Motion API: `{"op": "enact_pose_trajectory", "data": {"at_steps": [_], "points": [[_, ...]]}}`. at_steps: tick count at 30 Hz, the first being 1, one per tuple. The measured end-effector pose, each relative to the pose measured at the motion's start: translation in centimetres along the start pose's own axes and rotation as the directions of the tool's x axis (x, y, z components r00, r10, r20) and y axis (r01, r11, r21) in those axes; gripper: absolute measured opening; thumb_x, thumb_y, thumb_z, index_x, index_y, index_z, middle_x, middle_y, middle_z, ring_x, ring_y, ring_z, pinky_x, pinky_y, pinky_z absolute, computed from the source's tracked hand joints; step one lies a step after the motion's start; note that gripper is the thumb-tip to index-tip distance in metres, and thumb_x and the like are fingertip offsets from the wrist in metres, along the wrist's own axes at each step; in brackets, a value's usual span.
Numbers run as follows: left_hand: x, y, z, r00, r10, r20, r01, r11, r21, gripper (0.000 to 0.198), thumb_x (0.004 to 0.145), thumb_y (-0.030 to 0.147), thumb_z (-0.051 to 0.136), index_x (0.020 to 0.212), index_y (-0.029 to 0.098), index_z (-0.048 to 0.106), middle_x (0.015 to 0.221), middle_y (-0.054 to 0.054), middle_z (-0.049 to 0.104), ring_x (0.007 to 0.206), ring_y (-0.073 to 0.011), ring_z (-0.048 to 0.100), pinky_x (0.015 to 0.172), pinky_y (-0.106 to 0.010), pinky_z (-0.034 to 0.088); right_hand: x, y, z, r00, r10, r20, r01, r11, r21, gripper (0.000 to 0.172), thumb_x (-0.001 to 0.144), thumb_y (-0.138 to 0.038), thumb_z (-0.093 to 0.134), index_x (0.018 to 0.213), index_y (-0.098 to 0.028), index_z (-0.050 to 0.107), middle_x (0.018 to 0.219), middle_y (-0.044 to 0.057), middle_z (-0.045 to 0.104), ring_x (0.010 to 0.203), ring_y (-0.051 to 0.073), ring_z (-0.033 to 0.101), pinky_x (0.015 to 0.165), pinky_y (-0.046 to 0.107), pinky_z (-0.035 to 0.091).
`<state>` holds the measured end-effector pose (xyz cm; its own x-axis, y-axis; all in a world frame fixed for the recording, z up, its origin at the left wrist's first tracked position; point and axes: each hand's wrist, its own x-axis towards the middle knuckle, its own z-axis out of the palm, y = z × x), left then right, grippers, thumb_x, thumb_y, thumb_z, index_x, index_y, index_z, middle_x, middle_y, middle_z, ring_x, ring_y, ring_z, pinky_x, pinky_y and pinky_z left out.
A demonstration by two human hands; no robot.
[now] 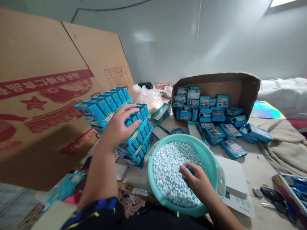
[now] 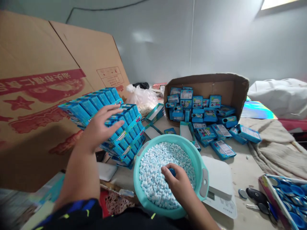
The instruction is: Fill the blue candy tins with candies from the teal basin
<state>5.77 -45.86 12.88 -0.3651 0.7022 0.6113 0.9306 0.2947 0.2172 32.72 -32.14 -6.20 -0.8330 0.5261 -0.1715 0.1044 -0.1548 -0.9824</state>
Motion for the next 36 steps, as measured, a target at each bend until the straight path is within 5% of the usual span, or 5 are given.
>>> {"op": "enact_pose_trajectory", "data": {"at_steps": [3, 11, 26, 32, 36], "points": [[-4.3, 4.4, 4.3, 0.942, 0.219, -0.255, -0.302, 0.884, -0.358, 0.015, 0.101, 0.038, 0.072, 0.106, 0.025, 0.076, 0.105, -0.005, 0.079, 0.099, -0.0208, 0.076, 0.091, -0.034, 0.063, 0.3, -0.4, 0.2, 0.997, 0.077, -0.009, -0.074, 0.984, 0.159, 0.076, 0.069, -0.094, 0.072, 0.075, -0.019, 0.062, 0.057, -0.004, 0.047, 0.047, 0.008, 0.036, 0.046, 0.025, 0.025], [-8.1, 10.9, 16.0, 0.783, 0.619, 0.060, -0.467, 0.649, -0.600, 0.024, 0.101, 0.035, 0.074, 0.118, 0.017, 0.075, 0.113, -0.014, 0.079, 0.103, -0.0232, 0.075, 0.090, -0.034, 0.061, 0.7, -1.7, -0.7, 0.949, 0.142, -0.282, 0.048, 0.817, 0.575, 0.059, 0.066, -0.072, 0.090, 0.077, -0.022, 0.061, 0.065, -0.004, 0.051, 0.058, 0.010, 0.044, 0.048, 0.022, 0.034], [-7.5, 8.4, 13.7, 0.757, 0.648, 0.088, -0.581, 0.728, -0.364, 0.032, 0.110, 0.036, 0.061, 0.086, 0.018, 0.071, 0.092, -0.006, 0.075, 0.084, -0.0162, 0.071, 0.078, -0.028, 0.056, -0.1, -0.6, -0.7, 0.955, -0.018, -0.297, 0.089, 0.969, 0.230, 0.059, 0.083, -0.079, 0.073, 0.083, -0.021, 0.064, 0.052, -0.007, 0.049, 0.045, 0.008, 0.037, 0.044, 0.022, 0.028], [0.5, 2.0, 4.8, 0.971, 0.236, 0.030, -0.237, 0.965, 0.111, 0.037, 0.109, 0.047, 0.056, 0.096, 0.020, 0.078, 0.100, -0.009, 0.081, 0.099, -0.0252, 0.073, 0.092, -0.039, 0.054, -0.4, -1.0, -0.5, 0.968, -0.058, -0.244, 0.101, 0.981, 0.166, 0.060, 0.085, -0.079, 0.071, 0.077, -0.021, 0.061, 0.060, -0.003, 0.059, 0.046, 0.007, 0.042, 0.044, 0.022, 0.031], [7.5, -2.9, 2.2, 0.963, -0.104, 0.249, 0.012, 0.938, 0.346, 0.036, 0.099, 0.047, 0.060, 0.097, 0.018, 0.082, 0.106, -0.013, 0.081, 0.104, -0.0302, 0.072, 0.096, -0.042, 0.052, -0.5, -1.1, -0.4, 0.980, -0.093, -0.177, 0.106, 0.992, 0.065, 0.058, 0.087, -0.077, 0.070, 0.079, -0.021, 0.062, 0.069, 0.000, 0.065, 0.048, 0.008, 0.050, 0.049, 0.024, 0.041]]}}
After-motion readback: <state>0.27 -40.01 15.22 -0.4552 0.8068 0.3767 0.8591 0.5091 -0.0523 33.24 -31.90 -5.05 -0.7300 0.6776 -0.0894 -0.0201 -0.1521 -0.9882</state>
